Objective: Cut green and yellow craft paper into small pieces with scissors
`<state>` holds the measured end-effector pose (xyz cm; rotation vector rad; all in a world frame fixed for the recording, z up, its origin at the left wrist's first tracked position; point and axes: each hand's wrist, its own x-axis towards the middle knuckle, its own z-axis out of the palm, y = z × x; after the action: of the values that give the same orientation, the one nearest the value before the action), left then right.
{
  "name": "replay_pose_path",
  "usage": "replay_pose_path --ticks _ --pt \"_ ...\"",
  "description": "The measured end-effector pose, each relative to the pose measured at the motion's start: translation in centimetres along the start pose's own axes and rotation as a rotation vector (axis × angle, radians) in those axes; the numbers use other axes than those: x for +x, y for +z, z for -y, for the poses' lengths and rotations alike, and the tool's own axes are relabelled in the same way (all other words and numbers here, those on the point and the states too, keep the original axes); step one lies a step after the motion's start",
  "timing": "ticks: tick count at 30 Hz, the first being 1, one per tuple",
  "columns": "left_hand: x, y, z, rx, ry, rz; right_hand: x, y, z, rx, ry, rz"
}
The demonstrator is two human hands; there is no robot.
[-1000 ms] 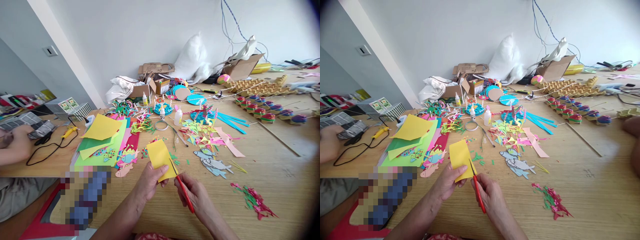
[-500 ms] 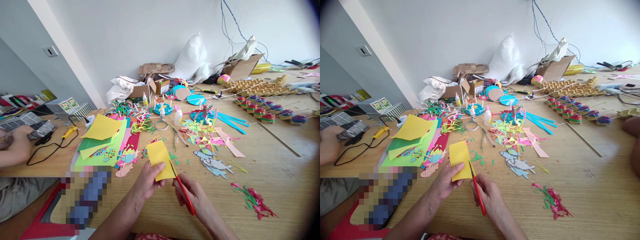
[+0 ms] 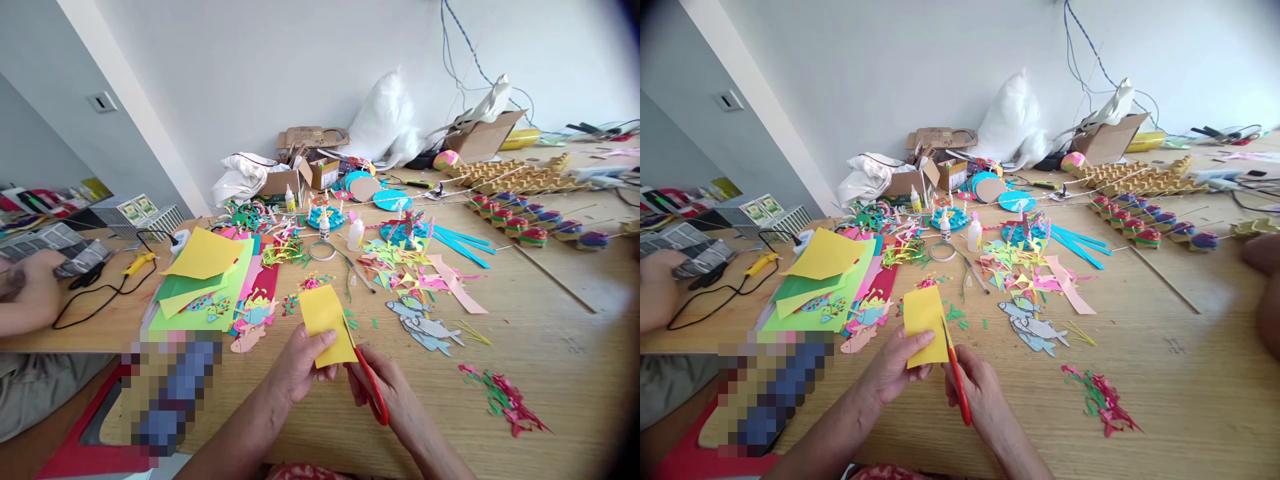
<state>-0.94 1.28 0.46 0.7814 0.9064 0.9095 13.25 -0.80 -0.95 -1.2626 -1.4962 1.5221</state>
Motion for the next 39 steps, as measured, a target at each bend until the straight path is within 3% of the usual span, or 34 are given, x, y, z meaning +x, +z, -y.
replay_pose_path --ticks 18,26,39 --pt "0.0 -0.5 -0.1 0.004 -0.028 -0.044 0.2 0.7 -1.8 0.089 0.053 -0.073" --pt "1.0 -1.5 -0.9 -0.015 0.055 -0.153 0.1 0.9 -1.4 0.072 0.061 -0.065" --pt "0.6 -1.0 -0.6 0.036 0.001 -0.124 -0.1 0.3 -0.5 -0.005 0.026 -0.024"
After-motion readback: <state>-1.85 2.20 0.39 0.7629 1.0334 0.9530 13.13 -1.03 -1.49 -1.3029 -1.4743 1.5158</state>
